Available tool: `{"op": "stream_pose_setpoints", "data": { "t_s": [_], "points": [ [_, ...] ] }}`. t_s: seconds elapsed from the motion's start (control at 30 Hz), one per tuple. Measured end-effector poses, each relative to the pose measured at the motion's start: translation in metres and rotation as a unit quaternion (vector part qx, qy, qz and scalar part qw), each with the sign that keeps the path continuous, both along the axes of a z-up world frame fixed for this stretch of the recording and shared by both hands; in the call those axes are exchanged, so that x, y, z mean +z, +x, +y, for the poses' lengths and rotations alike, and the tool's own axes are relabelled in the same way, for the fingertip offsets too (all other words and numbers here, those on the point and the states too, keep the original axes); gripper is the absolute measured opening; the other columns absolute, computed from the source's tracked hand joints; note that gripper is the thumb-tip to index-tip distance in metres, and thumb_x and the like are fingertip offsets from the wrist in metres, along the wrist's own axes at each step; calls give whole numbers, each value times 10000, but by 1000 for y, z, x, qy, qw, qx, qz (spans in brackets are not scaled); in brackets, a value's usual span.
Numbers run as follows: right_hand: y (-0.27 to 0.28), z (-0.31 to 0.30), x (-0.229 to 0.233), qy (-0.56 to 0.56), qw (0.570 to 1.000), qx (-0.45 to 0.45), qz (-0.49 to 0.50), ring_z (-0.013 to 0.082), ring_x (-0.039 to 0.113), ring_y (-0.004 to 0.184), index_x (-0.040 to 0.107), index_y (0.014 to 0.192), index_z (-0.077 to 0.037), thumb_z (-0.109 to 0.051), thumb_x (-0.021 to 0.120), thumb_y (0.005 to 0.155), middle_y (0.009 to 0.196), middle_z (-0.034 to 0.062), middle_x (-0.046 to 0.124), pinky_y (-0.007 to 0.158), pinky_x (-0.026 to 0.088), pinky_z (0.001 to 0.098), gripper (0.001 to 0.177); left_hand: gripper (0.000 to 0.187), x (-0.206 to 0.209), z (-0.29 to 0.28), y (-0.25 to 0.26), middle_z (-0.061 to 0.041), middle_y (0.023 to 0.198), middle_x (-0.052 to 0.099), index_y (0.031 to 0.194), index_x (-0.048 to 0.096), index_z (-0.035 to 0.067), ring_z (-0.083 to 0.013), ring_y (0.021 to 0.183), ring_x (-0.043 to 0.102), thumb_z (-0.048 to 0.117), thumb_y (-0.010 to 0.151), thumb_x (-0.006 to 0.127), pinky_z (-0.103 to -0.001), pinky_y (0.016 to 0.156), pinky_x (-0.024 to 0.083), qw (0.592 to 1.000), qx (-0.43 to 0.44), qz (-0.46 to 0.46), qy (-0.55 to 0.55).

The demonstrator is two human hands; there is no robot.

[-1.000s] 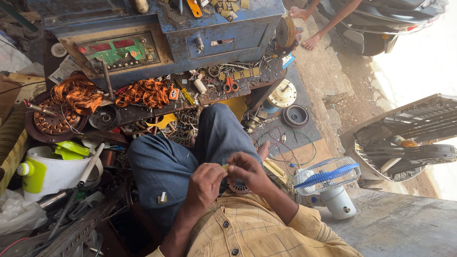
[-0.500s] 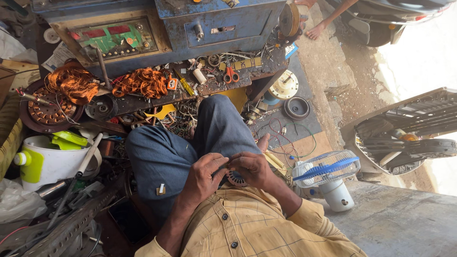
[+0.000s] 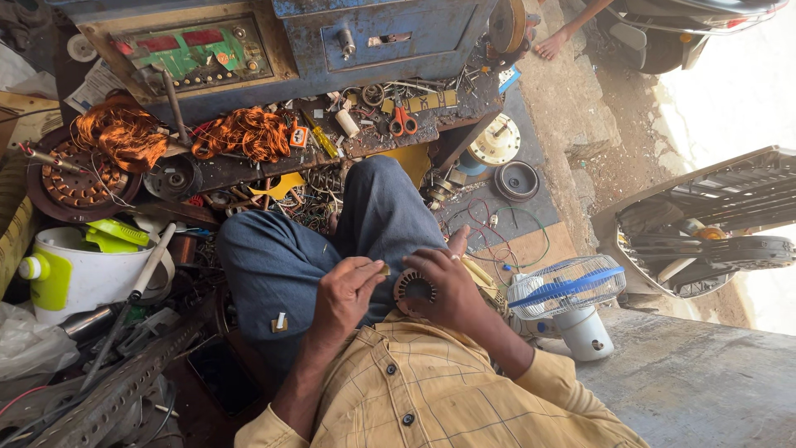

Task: The person cuts small rectangular pieces from a roll of insulating tape using scissors and places them into the slots of a circular stator component. The person repeats this process multiple times, handling the tape roll, scissors, and stator.

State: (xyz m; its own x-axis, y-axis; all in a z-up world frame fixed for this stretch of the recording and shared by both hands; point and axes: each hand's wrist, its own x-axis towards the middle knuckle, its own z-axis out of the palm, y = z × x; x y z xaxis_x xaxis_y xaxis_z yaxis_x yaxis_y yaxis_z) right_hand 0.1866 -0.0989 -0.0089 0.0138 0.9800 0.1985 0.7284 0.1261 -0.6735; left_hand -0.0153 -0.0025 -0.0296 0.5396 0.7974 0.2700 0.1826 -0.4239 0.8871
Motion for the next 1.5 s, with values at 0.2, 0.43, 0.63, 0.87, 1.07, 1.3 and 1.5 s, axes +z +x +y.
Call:
{"op": "stream_pose_setpoints", "data": {
  "t_s": [0.2,0.43,0.63,0.87,1.07,1.3,1.5],
  "points": [
    [-17,-7,-9,-88,994,-30,-62,424,627,1092,667,1251,-100,-321,949,608,1273,226,601,895,532,496,735,183,-23,1,-5,-127,899,733,990,764,20,-266,809,737,11,809,790,-355,687,604,999,34,0,37],
    [-18,-5,-10,-114,991,-56,-32,420,607,1146,620,1290,-76,-335,937,635,1265,219,601,968,515,486,773,192,-34,-12,-9,-118,891,731,981,769,21,-264,787,731,-9,793,793,-342,676,591,998,40,-35,23],
    [12,-11,-27,-221,909,-120,333,247,697,1102,579,1390,-72,-312,875,675,1198,98,695,945,568,380,810,176,-19,-13,-17,-110,927,742,1037,762,12,-200,777,772,1,861,762,-281,634,611,997,37,-47,-56],
    [6,9,-98,-163,604,-12,780,265,641,1150,448,1504,19,-318,793,911,1270,127,623,949,571,452,764,154,-10,-13,-10,-112,924,745,1008,771,20,-205,770,757,21,854,786,-281,636,593,997,66,-34,-28],
    [7,7,-114,-151,617,-17,772,245,647,1178,435,1503,-20,-325,764,917,1310,97,611,987,567,469,739,172,-16,-16,-5,-114,920,741,1007,770,23,-212,780,747,37,839,802,-300,646,598,997,66,-20,-13],
    [8,9,-112,-124,587,20,800,291,643,1215,418,1513,11,-339,772,939,1346,127,603,1009,569,487,760,184,-23,-19,-5,-112,929,746,1025,772,26,-216,799,750,53,846,802,-303,668,607,999,49,-15,-13],
    [7,6,-117,-126,598,3,792,287,641,1220,416,1504,8,-345,767,922,1365,131,587,1004,572,483,766,163,-19,-20,-5,-110,921,749,1006,769,26,-216,800,757,43,846,796,-305,671,617,999,46,9,-25]
  ]
}}
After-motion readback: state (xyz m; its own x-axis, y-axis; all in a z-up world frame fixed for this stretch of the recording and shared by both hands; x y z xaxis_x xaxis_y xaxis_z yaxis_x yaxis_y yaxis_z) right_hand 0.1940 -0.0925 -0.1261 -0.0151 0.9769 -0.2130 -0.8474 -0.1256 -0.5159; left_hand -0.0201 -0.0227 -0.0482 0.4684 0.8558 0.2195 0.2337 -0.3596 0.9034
